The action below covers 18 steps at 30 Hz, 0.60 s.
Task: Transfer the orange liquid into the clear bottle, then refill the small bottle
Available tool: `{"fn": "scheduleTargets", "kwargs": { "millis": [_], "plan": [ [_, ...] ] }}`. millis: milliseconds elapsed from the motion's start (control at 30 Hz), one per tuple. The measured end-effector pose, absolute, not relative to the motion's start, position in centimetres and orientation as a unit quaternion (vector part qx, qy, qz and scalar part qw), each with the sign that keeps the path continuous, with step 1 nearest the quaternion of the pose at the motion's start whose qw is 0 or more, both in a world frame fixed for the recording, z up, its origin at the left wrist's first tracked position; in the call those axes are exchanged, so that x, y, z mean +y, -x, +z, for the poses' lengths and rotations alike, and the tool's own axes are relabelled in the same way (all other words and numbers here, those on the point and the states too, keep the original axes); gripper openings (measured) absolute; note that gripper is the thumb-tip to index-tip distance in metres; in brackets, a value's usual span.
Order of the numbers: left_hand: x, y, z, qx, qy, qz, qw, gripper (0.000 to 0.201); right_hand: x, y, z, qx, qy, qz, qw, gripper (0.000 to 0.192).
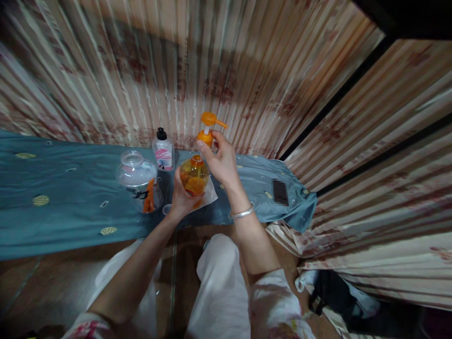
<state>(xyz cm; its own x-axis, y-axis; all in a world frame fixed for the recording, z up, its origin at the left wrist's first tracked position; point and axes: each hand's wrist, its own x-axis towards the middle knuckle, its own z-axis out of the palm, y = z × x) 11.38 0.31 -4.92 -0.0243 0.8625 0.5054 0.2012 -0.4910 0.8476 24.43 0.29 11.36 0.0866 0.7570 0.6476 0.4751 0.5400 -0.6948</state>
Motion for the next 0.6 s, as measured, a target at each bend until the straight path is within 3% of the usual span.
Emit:
{"fn": "scheduleTargets", "kwargs": {
  "millis": [167, 400, 600],
  "plan": [
    [0.1, -11.3, -4.6, 0.418, -0.645, 0.571, 0.29, 0.115, -0.6, -25.8, 14.4, -0.686, 0.45, 0.069, 0.568, 0.049],
    [0.2, -11.3, -4.6, 0.425, -0.637, 0.575, 0.288, 0.118, -2.8, -26.7, 19.0, -0.652, 0.41, 0.003, 0.638, 0.049],
    [0.1, -11.3, -4.6, 0.428, -0.625, 0.579, 0.302, 0.118, -3.7, -27.2, 20.3, -0.639, 0.397, -0.025, 0.658, 0.051]
  ]
}}
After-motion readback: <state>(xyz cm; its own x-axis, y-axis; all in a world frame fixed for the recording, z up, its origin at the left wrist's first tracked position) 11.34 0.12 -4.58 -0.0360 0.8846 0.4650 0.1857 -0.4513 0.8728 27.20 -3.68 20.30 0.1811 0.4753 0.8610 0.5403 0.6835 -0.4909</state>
